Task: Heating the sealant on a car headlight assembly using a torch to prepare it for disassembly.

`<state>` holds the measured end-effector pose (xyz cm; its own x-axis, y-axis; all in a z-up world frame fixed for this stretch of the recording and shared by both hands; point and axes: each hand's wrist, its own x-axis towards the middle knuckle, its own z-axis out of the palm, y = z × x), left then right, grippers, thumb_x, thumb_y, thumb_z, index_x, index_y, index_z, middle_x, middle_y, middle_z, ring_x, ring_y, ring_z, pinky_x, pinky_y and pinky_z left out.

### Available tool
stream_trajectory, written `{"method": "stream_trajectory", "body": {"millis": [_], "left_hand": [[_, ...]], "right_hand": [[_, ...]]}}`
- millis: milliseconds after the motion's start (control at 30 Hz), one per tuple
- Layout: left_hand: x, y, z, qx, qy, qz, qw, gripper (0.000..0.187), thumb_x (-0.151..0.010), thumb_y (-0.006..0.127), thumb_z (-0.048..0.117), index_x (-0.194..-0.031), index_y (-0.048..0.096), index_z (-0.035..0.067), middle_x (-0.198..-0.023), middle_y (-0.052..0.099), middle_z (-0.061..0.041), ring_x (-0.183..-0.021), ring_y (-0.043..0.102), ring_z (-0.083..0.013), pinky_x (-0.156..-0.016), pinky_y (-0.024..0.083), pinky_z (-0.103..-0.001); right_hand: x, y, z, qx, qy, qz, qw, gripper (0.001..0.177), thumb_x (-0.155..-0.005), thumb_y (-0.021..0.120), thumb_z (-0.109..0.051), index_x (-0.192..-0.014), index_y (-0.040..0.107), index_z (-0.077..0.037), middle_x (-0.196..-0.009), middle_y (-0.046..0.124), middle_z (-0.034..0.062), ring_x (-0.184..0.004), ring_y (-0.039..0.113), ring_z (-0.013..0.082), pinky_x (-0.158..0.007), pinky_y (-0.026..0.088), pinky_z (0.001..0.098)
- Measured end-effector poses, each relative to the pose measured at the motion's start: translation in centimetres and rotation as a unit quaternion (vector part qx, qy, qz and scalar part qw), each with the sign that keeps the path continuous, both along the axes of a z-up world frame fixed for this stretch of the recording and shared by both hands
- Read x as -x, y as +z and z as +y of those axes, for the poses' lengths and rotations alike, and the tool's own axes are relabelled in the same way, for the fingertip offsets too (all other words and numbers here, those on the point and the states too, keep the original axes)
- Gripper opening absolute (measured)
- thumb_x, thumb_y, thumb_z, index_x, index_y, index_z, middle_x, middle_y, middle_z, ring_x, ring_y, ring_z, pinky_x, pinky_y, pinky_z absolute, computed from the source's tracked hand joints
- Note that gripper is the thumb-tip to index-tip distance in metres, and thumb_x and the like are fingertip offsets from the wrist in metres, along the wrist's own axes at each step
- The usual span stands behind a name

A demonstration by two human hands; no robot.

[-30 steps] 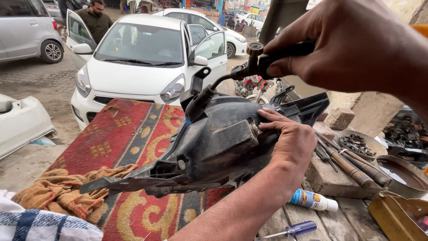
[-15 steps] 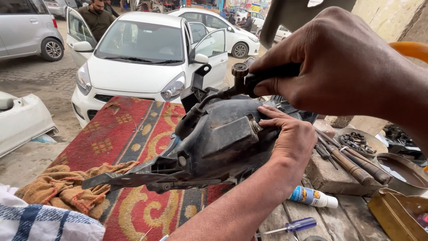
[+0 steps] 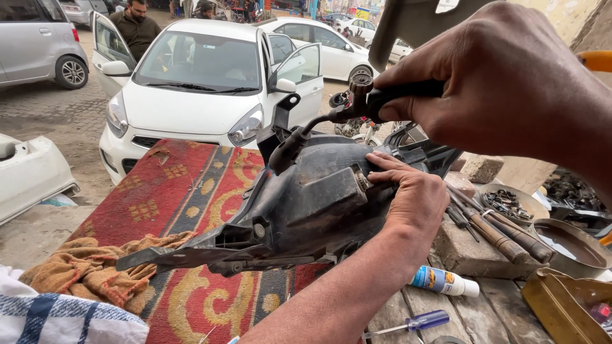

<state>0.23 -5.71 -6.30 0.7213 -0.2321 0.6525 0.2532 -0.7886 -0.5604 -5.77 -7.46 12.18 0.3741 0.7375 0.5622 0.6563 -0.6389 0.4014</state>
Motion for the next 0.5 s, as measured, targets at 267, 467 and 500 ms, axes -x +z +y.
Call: {"method": "stream_trajectory", "body": {"millis": [267, 467, 500], "left_hand": [[0.7, 0.3, 0.3, -0.017, 0.012, -0.002, 1.0, 0.045, -0.086, 0.04, 0.006, -0.109, 0.073, -0.013, -0.109, 0.066, -0.047, -0.093, 0.069, -0.0623, -0.057, 0.063, -0.053], [0.6, 0.2, 0.3, -0.015, 0.004, 0.006, 1.0, 0.047, -0.087, 0.039, 0.011, -0.11, 0.072, -0.013, -0.109, 0.066, -0.048, -0.093, 0.068, -0.0638, -0.057, 0.062, -0.054], [0.6, 0.2, 0.3, -0.011, 0.007, 0.003, 1.0, 0.048, -0.089, 0.039, 0.013, -0.111, 0.072, -0.012, -0.11, 0.066, -0.047, -0.094, 0.068, -0.0638, -0.058, 0.062, -0.055]], "right_hand": [[0.8, 0.2, 0.9, -0.029, 0.019, 0.088, 0.996, 0.032, -0.078, 0.085, -0.026, -0.11, 0.085, -0.027, -0.091, 0.081, 0.001, -0.077, 0.076, 0.0102, -0.058, 0.048, 0.0328], [-1.2, 0.5, -0.6, -0.036, -0.06, 0.029, 0.997, 0.029, -0.084, 0.081, -0.031, -0.112, 0.084, -0.028, -0.09, 0.078, 0.0037, -0.07, 0.073, 0.0142, -0.058, 0.045, 0.036], [-1.7, 0.6, -1.2, -0.045, -0.052, 0.017, 0.997, 0.027, -0.086, 0.083, -0.032, -0.112, 0.084, -0.023, -0.091, 0.078, 0.0052, -0.074, 0.073, 0.0108, -0.06, 0.046, 0.032]]}}
